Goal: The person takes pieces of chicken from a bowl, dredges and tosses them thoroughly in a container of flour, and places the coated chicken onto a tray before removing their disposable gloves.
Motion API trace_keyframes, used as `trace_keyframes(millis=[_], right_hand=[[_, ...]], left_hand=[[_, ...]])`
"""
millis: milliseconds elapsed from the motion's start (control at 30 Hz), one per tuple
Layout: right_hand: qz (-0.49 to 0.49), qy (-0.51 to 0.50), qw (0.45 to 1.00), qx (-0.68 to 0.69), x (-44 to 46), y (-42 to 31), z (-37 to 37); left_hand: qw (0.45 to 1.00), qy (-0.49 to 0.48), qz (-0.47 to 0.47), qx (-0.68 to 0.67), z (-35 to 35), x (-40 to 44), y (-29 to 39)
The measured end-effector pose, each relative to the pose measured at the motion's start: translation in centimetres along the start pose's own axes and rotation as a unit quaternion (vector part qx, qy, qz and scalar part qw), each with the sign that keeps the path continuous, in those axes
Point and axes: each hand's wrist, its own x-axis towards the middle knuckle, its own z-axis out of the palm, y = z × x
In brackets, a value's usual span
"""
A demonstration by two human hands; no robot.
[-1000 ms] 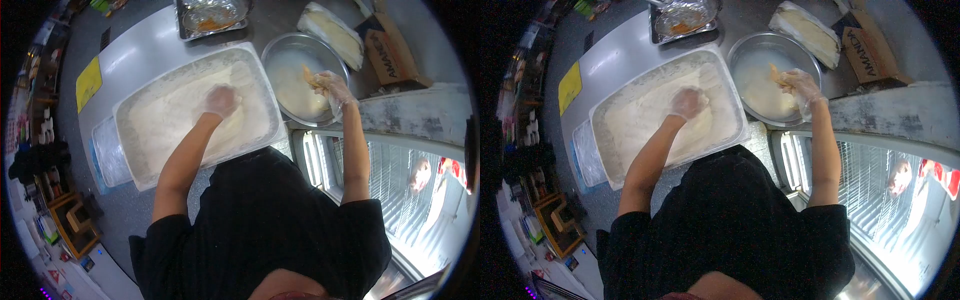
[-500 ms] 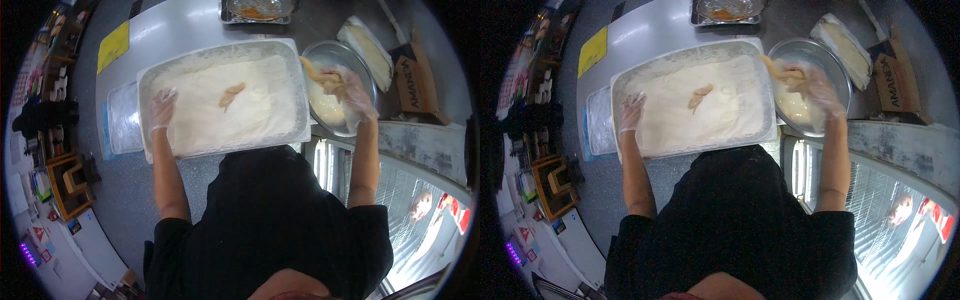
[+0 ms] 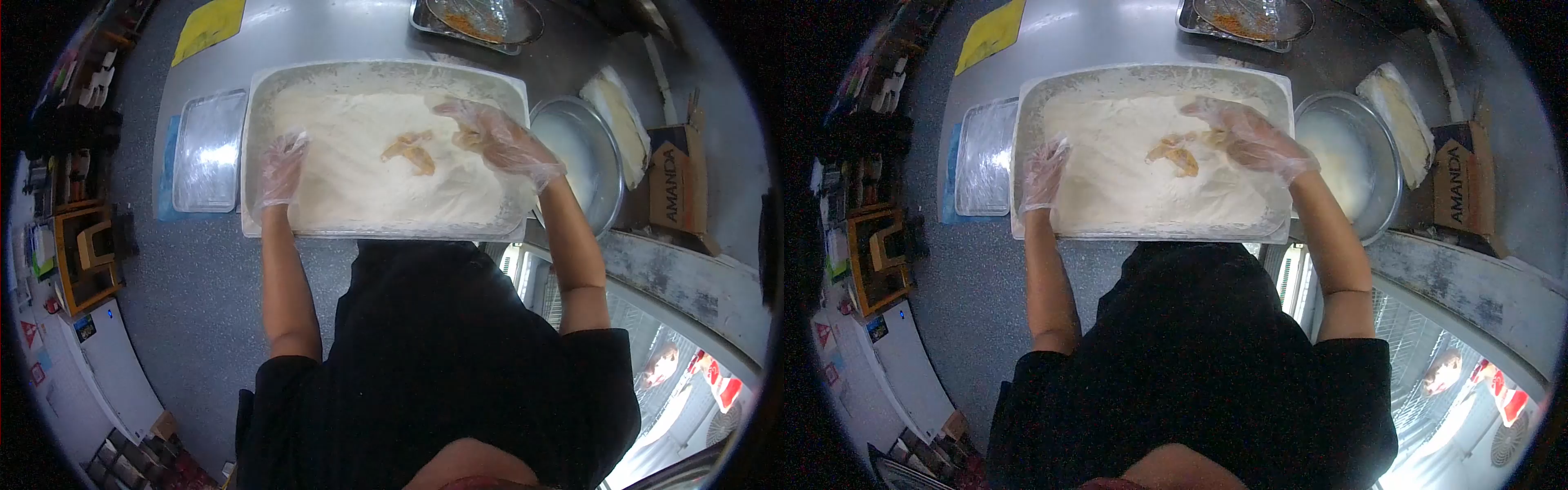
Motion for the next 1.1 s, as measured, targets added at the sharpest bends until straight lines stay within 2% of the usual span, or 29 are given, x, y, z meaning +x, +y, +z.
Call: trace_keyframes(millis=[33,100,133,200,333,367,433,467,500,533,600,633,667,700,733,767,800,867,900,967,1000,1067,1100], right_hand=[[-0.012,-0.009,1.0,0.014,0.2,0.0,0.2],[-0.015,-0.019,0.999,0.043,0.6,0.2,-0.3],[-0.018,-0.028,0.997,0.072,0.6,0.2,-0.7],[0.005,0.009,0.999,0.038,-0.2,0.1,-1.9],[0.13,0.101,0.986,-0.026,-4.0,1.8,-5.7],[0.132,0.104,0.986,-0.024,-5.4,3.3,-6.8],[0.244,0.093,0.951,-0.168,-8.4,7.8,-8.5],[0.245,0.095,0.95,-0.167,-10.5,11.7,-8.8],[0.288,0.082,0.926,-0.231,-12.9,16.3,-8.4],[0.334,0.07,0.893,-0.295,-14.7,19.3,-7.8],[0.418,-0.008,0.86,-0.292,-16.8,20.6,-6.8],[0.398,0.024,0.863,-0.309,-18.3,22.0,-5.5],[0.376,0.054,0.866,-0.325,-19.2,22.9,-4.4],[0.385,0.063,0.862,-0.324,-18.7,22.0,-4.4],[0.417,-0.024,0.848,-0.328,-17.7,20.3,-4.4],[0.443,-0.113,0.827,-0.327,-17.3,19.4,-4.3],[0.448,-0.108,0.827,-0.322,-17.7,19.6,-4.0],[0.452,-0.032,0.853,-0.258,-18.2,20.8,-3.1],[0.453,-0.029,0.853,-0.257,-18.7,22.5,-2.8],[0.415,-0.082,0.867,-0.264,-20.2,26.4,-2.3],[0.416,-0.081,0.867,-0.264,-20.1,25.2,-2.6],[0.375,-0.173,0.856,-0.311,-19.1,20.3,-3.5],[0.376,-0.171,0.856,-0.312,-19.3,21.1,-3.4]], left_hand=[[1.0,0.0,-0.001,0.0,0.0,0.0,-0.3],[0.992,0.012,0.086,0.093,0.2,0.0,-0.8],[0.992,0.011,0.088,0.093,-0.3,-0.1,0.5],[0.999,-0.024,-0.035,-0.022,-1.1,-0.4,3.0],[0.998,-0.027,-0.021,0.061,-0.7,-0.1,1.7],[0.998,-0.043,0.003,0.035,-0.2,0.0,-0.2],[0.998,-0.062,0.029,0.009,0.1,0.2,-0.5],[0.998,-0.06,-0.004,-0.02,-0.4,0.0,0.5],[0.996,-0.06,-0.035,-0.05,-0.6,-0.3,1.2],[0.996,-0.066,-0.029,-0.051,-0.4,-0.5,0.0],[0.996,-0.027,0.088,0.007,0.9,0.0,-3.8],[0.953,-0.034,0.2,0.224,0.1,0.1,-2.7],[0.851,-0.029,0.301,0.429,-0.9,0.0,-1.3],[0.849,-0.03,0.314,0.425,-0.5,0.2,-0.4],[0.955,-0.05,0.161,0.244,-0.4,0.3,0.3],[0.996,-0.07,-0.007,0.05,-0.4,0.4,0.9],[0.996,-0.075,0.0,0.052,-0.4,0.1,2.2],[0.982,0.001,-0.141,-0.128,-0.3,-0.4,5.0],[0.982,-0.001,-0.138,-0.128,-0.2,-0.3,4.7],[0.998,-0.008,-0.063,-0.021,-0.2,-0.1,3.8],[0.998,-0.008,-0.061,-0.021,-0.2,-0.1,3.9],[0.993,-0.005,-0.106,-0.042,-0.2,0.1,4.2],[0.994,-0.005,-0.105,-0.043,-0.2,0.2,4.0]])
